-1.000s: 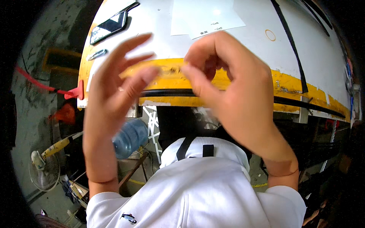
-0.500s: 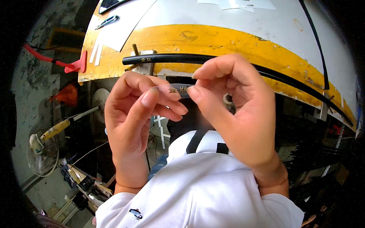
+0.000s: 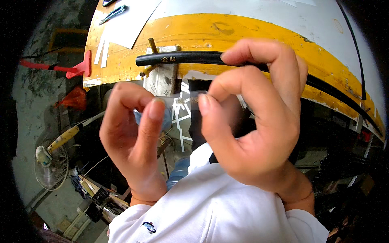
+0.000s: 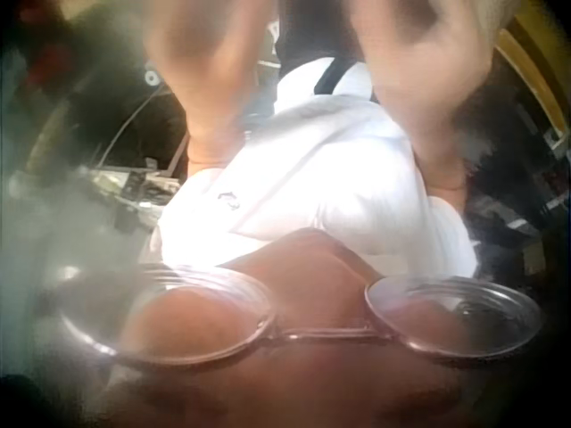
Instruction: The person picks up long black rods and applies small transparent labels with gold text to them by hand, then places the labeled rods onto a rack with others.
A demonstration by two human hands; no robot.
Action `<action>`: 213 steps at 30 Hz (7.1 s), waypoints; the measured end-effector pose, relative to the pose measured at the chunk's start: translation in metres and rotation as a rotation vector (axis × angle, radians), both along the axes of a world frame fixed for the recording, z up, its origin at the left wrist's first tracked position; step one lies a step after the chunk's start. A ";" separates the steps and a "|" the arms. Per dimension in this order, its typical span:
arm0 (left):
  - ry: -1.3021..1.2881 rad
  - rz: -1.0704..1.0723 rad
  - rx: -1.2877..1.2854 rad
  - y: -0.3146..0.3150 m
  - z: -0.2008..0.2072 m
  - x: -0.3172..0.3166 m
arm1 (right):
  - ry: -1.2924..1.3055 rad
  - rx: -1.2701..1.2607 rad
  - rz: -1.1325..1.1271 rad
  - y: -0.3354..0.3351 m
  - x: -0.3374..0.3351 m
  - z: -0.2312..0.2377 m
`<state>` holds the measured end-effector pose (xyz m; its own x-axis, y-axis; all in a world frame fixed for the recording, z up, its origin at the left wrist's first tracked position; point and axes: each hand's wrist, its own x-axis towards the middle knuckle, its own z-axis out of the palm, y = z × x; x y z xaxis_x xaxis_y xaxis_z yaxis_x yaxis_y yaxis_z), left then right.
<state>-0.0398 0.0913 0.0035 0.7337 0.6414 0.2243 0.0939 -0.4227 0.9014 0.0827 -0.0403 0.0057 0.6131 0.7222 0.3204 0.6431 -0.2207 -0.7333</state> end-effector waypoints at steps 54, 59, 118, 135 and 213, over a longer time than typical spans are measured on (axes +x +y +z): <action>0.236 0.078 0.121 0.052 -0.023 0.026 | -0.251 -0.169 0.058 0.059 0.011 -0.029; 0.246 0.063 0.114 0.053 -0.023 0.027 | -0.255 -0.174 0.059 0.059 0.011 -0.030; 0.201 0.067 0.161 0.055 -0.029 0.025 | -0.271 -0.157 0.091 0.060 0.013 -0.032; 0.219 0.067 0.171 0.054 -0.026 0.026 | -0.444 -0.145 0.120 0.043 0.016 -0.040; 0.049 -1.067 -0.545 -0.167 0.012 0.061 | 0.507 0.273 -0.341 -0.187 0.036 0.039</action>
<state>0.0214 -0.0756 0.0154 0.9534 -0.2938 0.0689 -0.0322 0.1277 0.9913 0.1186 -0.2278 0.0447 0.9155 0.3950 0.0766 0.1316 -0.1139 -0.9847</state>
